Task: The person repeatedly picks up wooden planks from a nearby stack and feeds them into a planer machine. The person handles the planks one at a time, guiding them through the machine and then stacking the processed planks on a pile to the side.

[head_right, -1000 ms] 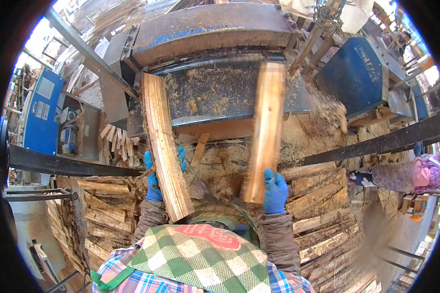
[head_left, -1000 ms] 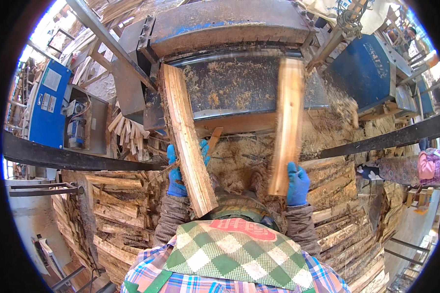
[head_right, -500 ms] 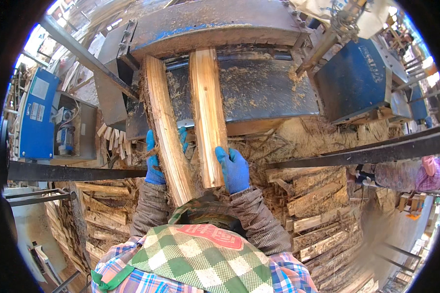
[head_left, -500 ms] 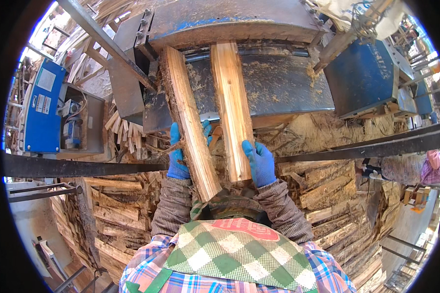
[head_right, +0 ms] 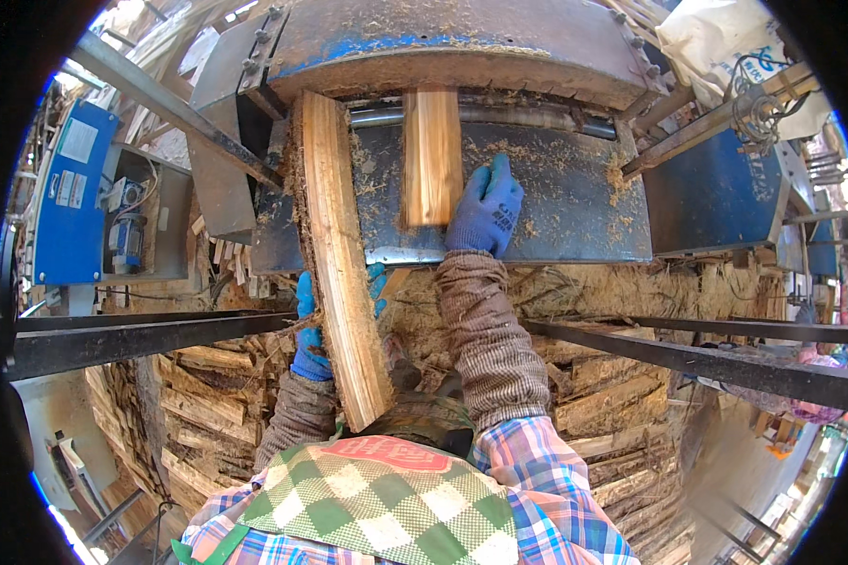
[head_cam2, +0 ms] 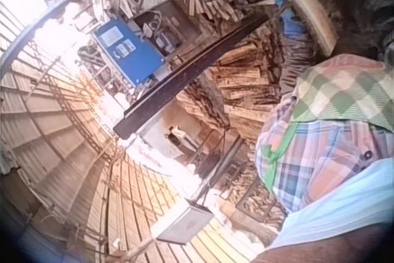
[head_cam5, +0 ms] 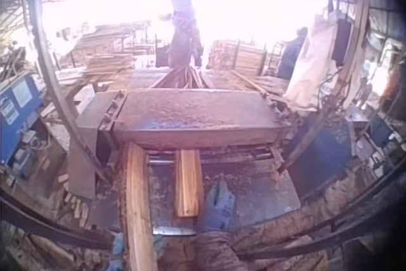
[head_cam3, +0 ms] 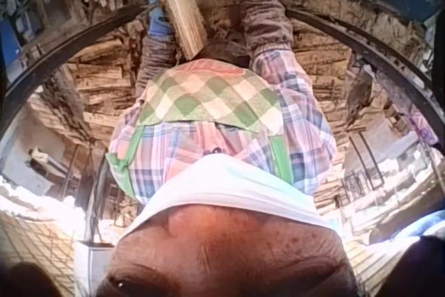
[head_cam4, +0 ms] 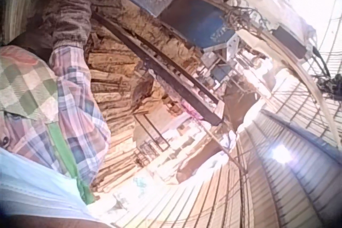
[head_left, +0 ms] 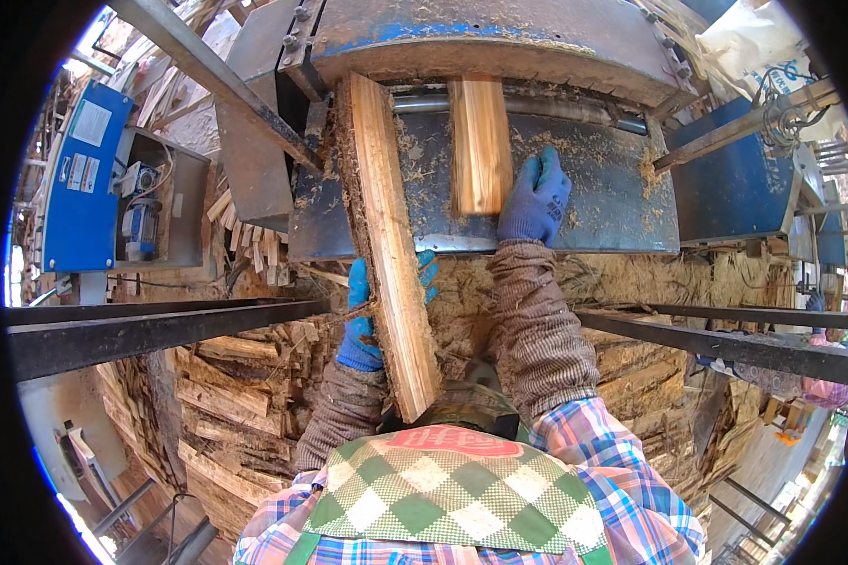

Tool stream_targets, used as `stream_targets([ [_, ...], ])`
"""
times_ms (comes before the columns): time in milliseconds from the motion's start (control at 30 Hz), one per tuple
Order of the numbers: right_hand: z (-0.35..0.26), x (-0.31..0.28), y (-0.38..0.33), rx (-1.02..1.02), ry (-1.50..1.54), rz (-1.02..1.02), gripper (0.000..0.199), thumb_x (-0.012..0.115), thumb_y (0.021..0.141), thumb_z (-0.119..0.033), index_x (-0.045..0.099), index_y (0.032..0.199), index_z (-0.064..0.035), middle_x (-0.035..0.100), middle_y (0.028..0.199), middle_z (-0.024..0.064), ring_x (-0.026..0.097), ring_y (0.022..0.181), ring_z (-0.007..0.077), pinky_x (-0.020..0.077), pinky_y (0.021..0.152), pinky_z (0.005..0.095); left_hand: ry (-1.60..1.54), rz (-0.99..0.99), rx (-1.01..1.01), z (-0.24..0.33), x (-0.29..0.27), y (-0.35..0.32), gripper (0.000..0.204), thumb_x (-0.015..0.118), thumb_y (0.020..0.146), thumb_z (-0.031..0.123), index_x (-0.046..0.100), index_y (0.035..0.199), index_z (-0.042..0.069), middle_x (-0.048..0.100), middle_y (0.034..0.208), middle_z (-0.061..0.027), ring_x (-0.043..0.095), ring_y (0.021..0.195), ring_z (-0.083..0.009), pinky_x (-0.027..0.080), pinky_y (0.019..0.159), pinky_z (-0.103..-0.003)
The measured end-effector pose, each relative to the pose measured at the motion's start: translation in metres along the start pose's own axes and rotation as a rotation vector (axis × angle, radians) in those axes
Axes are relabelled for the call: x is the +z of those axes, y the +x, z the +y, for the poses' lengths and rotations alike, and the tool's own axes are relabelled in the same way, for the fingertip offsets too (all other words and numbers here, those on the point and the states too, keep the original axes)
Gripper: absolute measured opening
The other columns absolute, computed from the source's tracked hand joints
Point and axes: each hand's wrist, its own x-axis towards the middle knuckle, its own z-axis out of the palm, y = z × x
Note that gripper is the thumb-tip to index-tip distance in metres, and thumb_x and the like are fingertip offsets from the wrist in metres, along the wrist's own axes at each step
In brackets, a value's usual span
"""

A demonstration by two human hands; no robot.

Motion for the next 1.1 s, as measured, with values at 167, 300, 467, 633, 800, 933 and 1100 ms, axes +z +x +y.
stream_targets([
  [167,-0.002,-0.005,0.003,0.018,0.027,-0.048,0.042,0.056,0.106,-0.032,0.063,0.137,-0.0039,0.06,0.13,0.0218,0.061,0.119,0.0354,0.0505,0.102,0.0437,-0.095,-0.153,-0.048,-0.001,-0.03,0.009,0.098,0.051,0.095,0.072,0.019,0.165,0.011,0.027,0.165,-0.0236,0.03,0.152,-0.0388,0.04,0.121,-0.053],
  [300,0.006,-0.024,-0.002,0.063,0.429,-0.376,0.063,0.06,0.103,-0.038,0.045,0.151,0.0003,0.052,0.145,0.026,0.054,0.134,0.0351,0.0457,0.112,0.0426,-0.353,-0.336,-0.178,-0.002,-0.031,0.02,0.096,0.043,0.097,0.075,0.014,0.165,0.014,0.019,0.168,-0.0206,0.026,0.154,-0.0371,0.041,0.121,-0.055],
  [467,0.018,-0.105,-0.132,0.055,0.713,-1.142,0.098,0.07,0.098,-0.038,0.006,0.166,-0.0058,0.021,0.168,0.0221,0.025,0.154,0.0357,0.0292,0.123,0.0485,0.78,0.147,0.231,-0.004,-0.031,0.024,0.093,0.065,0.096,0.057,0.02,0.165,0.011,0.043,0.155,-0.021,0.055,0.134,-0.0305,0.059,0.1,-0.045],
  [633,0.074,-0.163,-0.193,0.159,0.544,-0.741,0.071,0.061,0.105,-0.019,0.023,0.164,-0.0086,0.035,0.165,0.0162,0.047,0.14,0.0215,0.0453,0.11,0.0364,0.795,0.249,0.224,-0.044,0.076,-0.019,0.088,0.067,0.1,0.046,0.022,0.164,0.006,0.037,0.163,-0.0129,0.037,0.15,-0.022,0.028,0.125,-0.036],
  [800,0.087,-0.154,-0.175,0.041,0.522,-0.562,0.056,0.049,0.108,-0.007,0.033,0.162,-0.0095,0.051,0.155,0.0141,0.063,0.115,0.0135,0.0538,0.097,0.0293,0.684,0.348,0.262,-0.039,0.064,-0.025,0.071,0.063,0.102,0.043,0.038,0.16,0.01,0.043,0.159,-0.0106,0.042,0.145,-0.0222,0.035,0.12,-0.036],
  [933,0.078,-0.143,-0.154,0.121,0.543,-0.552,0.051,0.048,0.108,-0.005,0.041,0.158,-0.0097,0.055,0.149,0.014,0.064,0.107,0.011,0.0565,0.093,0.0288,0.963,0.528,0.441,-0.015,0.059,-0.017,0.072,0.071,0.099,0.034,0.04,0.159,0.01,0.05,0.152,-0.0114,0.052,0.133,-0.0222,0.042,0.114,-0.035],
  [1100,0.084,-0.11,-0.141,-0.011,0.458,-0.397,0.045,0.055,0.106,-0.006,0.052,0.151,-0.0076,0.063,0.129,0.0145,0.065,0.097,0.0147,0.0587,0.084,0.0293,1.053,0.596,0.404,-0.003,0.047,-0.012,0.066,0.07,0.1,0.02,0.041,0.159,0.017,0.048,0.156,-0.0121,0.055,0.13,-0.0228,0.047,0.111,-0.036],
])
